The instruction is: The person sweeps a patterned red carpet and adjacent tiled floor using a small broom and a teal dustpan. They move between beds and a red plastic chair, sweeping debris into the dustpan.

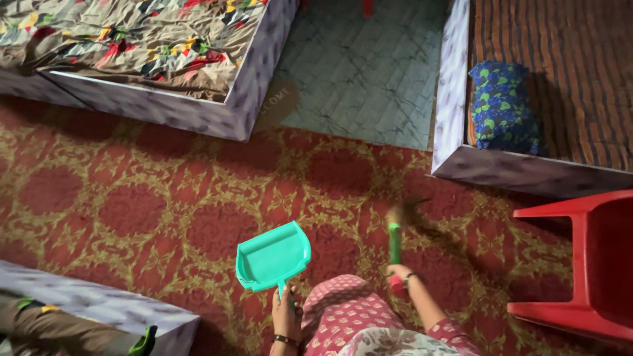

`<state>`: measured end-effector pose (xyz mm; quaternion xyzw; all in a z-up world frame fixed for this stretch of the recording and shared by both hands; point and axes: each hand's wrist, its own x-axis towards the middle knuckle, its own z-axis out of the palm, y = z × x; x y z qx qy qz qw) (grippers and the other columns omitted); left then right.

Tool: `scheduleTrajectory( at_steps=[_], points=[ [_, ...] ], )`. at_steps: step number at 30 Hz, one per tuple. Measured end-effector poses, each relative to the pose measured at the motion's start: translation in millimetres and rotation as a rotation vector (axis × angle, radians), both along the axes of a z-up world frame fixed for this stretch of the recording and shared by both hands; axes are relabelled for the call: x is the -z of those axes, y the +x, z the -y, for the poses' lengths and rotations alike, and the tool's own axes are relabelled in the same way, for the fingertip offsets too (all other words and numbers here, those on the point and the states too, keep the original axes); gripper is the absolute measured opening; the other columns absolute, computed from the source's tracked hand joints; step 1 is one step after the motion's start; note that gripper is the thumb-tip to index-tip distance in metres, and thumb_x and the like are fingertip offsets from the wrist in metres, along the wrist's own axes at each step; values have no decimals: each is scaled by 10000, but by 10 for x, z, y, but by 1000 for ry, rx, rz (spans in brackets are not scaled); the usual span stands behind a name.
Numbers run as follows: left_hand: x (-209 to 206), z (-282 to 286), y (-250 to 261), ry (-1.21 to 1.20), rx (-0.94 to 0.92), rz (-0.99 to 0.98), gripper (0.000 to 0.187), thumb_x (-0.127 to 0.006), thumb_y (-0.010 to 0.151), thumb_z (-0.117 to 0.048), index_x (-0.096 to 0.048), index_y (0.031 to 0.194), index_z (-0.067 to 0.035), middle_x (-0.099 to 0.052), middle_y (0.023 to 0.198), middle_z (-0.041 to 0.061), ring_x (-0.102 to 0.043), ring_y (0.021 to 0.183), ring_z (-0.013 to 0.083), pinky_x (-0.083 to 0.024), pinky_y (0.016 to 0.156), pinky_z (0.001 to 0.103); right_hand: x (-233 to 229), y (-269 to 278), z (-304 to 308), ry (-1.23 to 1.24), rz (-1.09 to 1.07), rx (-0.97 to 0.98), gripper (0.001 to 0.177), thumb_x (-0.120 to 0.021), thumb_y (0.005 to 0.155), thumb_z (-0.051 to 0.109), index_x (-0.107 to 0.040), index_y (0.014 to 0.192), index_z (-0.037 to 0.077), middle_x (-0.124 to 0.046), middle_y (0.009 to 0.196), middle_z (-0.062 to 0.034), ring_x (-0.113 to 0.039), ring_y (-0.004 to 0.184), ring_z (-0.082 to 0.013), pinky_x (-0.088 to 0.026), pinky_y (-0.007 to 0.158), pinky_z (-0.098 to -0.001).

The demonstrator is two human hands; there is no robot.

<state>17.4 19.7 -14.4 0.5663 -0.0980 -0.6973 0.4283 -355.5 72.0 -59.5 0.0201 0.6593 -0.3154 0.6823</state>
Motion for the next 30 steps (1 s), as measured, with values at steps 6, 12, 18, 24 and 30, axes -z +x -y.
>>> scheduleTrajectory(
  at_steps=[6, 12, 18, 24, 30],
  points=[
    [-89, 73, -103, -21, 11, -26, 218, -574, 1012, -281, -563, 1191, -158, -610, 931, -10, -465, 580, 62, -355, 437, 224, -199, 597, 213, -95, -279, -574, 192, -739, 823, 221, -715, 857, 33, -686, 695, -130, -603, 479, -221, -497, 458, -375],
    [-104, 142, -210, 5, 38, -43, 250, -559, 985, -275, -551, 1213, -174, -678, 981, 1, -479, 549, 76, -355, 423, 219, -416, 587, 127, -293, -313, -539, 258, -765, 774, 117, -636, 994, 78, -706, 721, -110, -584, 491, -210, -485, 458, -391],
    [-81, 91, -223, 5, 47, -15, 275, -573, 1000, -292, -568, 1236, -150, -647, 966, 5, -485, 569, 62, -371, 433, 212, -305, 219, 189, -345, -748, -280, 285, -846, 720, 143, -686, 944, 70, -748, 787, -85, -691, 643, -147, -548, 580, -324],
    [-71, 5, -123, 45, -34, -21, 237, -563, 975, -297, -558, 1178, -175, -675, 991, -13, -478, 563, 77, -386, 445, 223, -354, -230, 205, -120, -328, 197, 180, -721, 694, 85, -649, 807, -35, -655, 640, -157, -647, 509, -282, -562, 495, -405],
    [25, -58, -134, -17, -83, -30, 248, -588, 1001, -303, -564, 1186, -139, -632, 952, 6, -489, 591, 78, -393, 465, 223, -63, -242, 313, 77, -239, -48, 139, -739, 694, 103, -667, 733, -9, -692, 665, -163, -682, 540, -289, -576, 520, -396]
  ],
)
